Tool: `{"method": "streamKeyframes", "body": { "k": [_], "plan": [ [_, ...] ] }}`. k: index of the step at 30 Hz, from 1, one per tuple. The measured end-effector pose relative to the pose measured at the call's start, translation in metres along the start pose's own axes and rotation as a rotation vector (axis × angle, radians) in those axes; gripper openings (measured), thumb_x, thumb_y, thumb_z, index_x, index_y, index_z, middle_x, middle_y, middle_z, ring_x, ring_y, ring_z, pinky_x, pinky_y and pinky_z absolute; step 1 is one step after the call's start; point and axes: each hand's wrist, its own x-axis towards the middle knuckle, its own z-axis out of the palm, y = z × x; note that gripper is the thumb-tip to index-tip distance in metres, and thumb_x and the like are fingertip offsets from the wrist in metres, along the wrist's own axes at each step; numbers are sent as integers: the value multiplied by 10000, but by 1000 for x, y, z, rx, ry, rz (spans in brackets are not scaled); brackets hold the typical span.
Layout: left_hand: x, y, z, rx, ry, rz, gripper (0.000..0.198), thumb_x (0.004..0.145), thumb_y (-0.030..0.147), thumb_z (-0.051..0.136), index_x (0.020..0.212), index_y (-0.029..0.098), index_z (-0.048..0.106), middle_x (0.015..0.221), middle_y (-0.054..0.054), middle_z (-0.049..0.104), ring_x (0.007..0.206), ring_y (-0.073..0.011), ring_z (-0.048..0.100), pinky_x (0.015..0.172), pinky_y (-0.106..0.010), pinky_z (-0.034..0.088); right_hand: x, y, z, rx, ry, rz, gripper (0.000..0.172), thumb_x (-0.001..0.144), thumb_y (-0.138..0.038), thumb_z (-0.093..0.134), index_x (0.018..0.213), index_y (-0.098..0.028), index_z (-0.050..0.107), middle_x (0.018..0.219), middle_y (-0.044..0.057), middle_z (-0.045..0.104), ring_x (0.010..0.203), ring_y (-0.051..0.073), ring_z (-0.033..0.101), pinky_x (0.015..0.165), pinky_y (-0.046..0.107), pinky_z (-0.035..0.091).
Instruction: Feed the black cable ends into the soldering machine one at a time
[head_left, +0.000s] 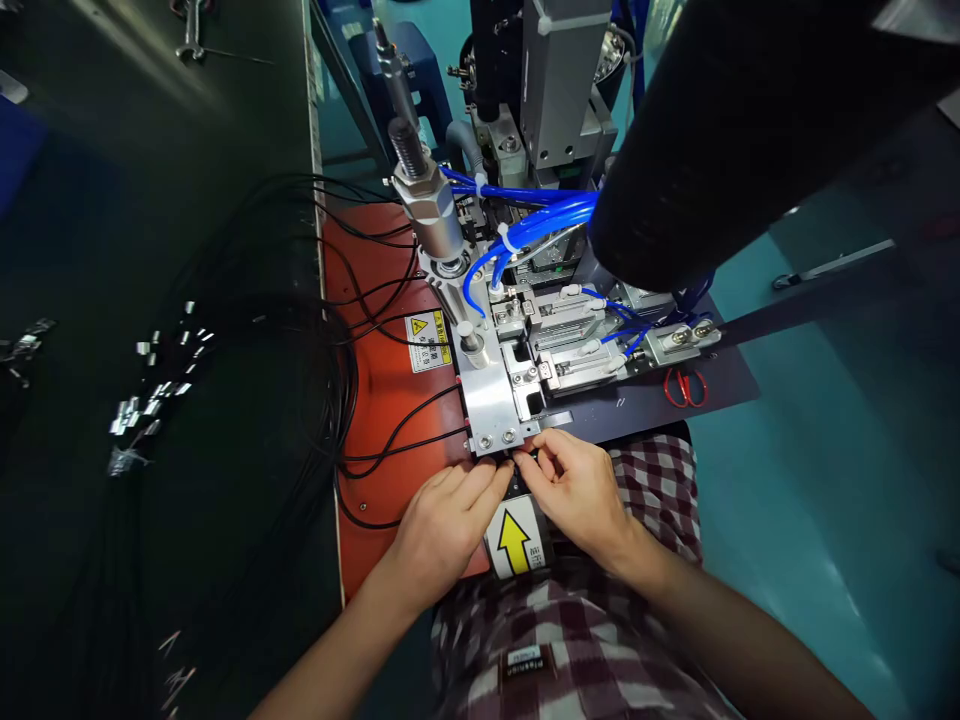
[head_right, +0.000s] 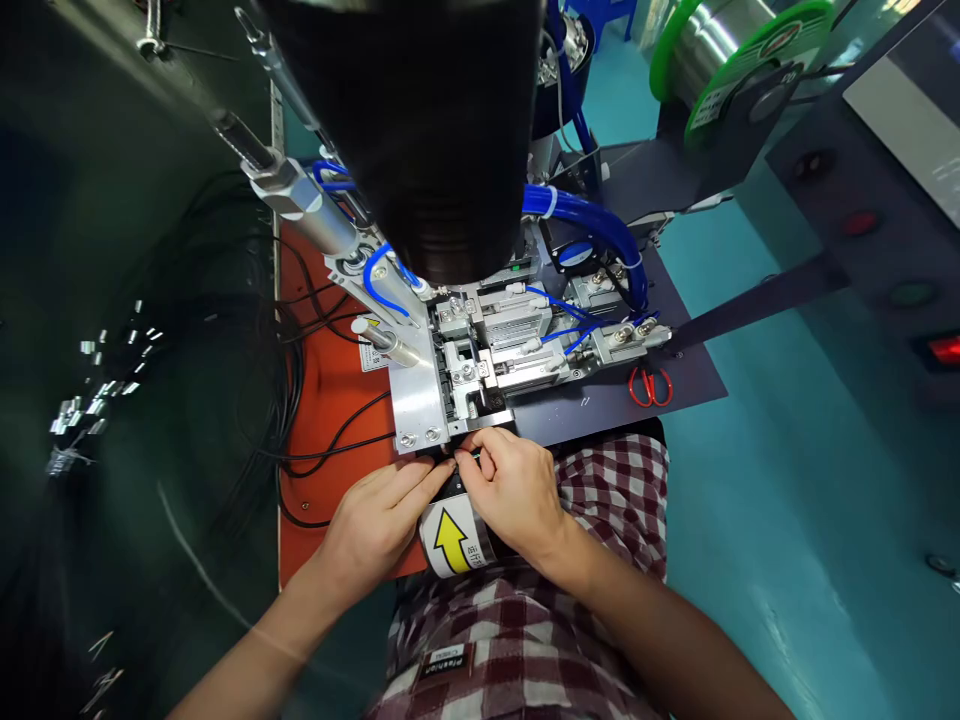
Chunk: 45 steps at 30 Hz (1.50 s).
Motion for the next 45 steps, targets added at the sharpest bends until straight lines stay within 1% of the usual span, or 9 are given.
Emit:
{"method": "streamKeyframes", "body": {
  "k": [5, 8, 14, 17, 23, 29, 31, 38, 45],
  "plan": [
    [-2, 0, 1, 21, 2, -1, 307, 939, 91, 400, 1207, 93, 551, 851, -80, 653, 668, -173, 557, 574, -307, 448, -2, 4, 5, 88, 53, 3, 127, 845, -211, 550, 718, -197, 557, 571, -36, 459, 520, 116, 432, 538, 249, 342],
    [-3, -1, 1, 16, 0, 0, 308, 935, 84, 403, 1208, 91, 546, 891, -91, 659, 691, -176, 564, 596, -305, 456, -5, 12, 6, 244, 4, 57, 116, 860, -223, 527, 755, -195, 565, 586, -40, 444, 528, 114, 420, 525, 240, 346],
    [-3, -2, 2, 19, -2, 9, 307, 934, 86, 399, 1199, 89, 554, 923, -108, 662, 710, -178, 576, 613, -303, 472, -2, 26, 12, 758, -157, 377, 205, 835, -364, 567, 747, -179, 567, 567, -50, 455, 489, 98, 391, 462, 224, 330],
    [-2, -1, 1, 18, 19, 9, 301, 938, 94, 391, 1183, 84, 565, 909, -110, 661, 699, -177, 572, 610, -301, 479, -3, 29, 12, 873, -180, 494, 258, 801, -414, 604, 727, -170, 569, 545, -56, 447, 462, 87, 362, 434, 218, 306],
    [-1, -1, 0, 20, 3, 3, 308, 931, 86, 405, 1200, 96, 554, 887, -94, 657, 688, -177, 564, 591, -297, 469, -23, 20, 10, 762, -153, 395, 243, 804, -401, 642, 772, -163, 611, 574, -45, 467, 497, 94, 396, 463, 223, 322],
    [1, -1, -1, 28, 22, 4, 304, 935, 90, 389, 1178, 105, 571, 848, -86, 651, 669, -165, 566, 582, -285, 472, -20, 5, -2, 176, 40, 79, 170, 858, -235, 542, 714, -190, 622, 600, -6, 531, 554, 128, 458, 573, 264, 374],
    [1, -1, -2, 20, 23, 5, 303, 937, 88, 387, 1177, 103, 572, 852, -89, 652, 677, -166, 570, 588, -284, 478, -16, 6, -5, 127, 57, 20, 158, 857, -215, 531, 734, -192, 628, 631, 4, 556, 586, 136, 483, 614, 272, 390],
    [0, -2, 0, 32, 38, -23, 298, 934, 76, 391, 1140, 120, 602, 906, -111, 640, 775, -190, 607, 613, -279, 501, -7, 30, 6, 836, -221, 360, 217, 830, -375, 585, 749, -173, 582, 517, -57, 470, 437, 88, 405, 435, 218, 331],
    [0, -3, 1, 27, 65, -6, 309, 917, 46, 391, 1134, 106, 604, 919, -120, 627, 787, -197, 611, 644, -293, 530, -5, 28, 9, 938, -187, 391, 277, 819, -436, 631, 808, -166, 571, 576, -61, 510, 468, 85, 470, 486, 230, 373]
  ]
}}
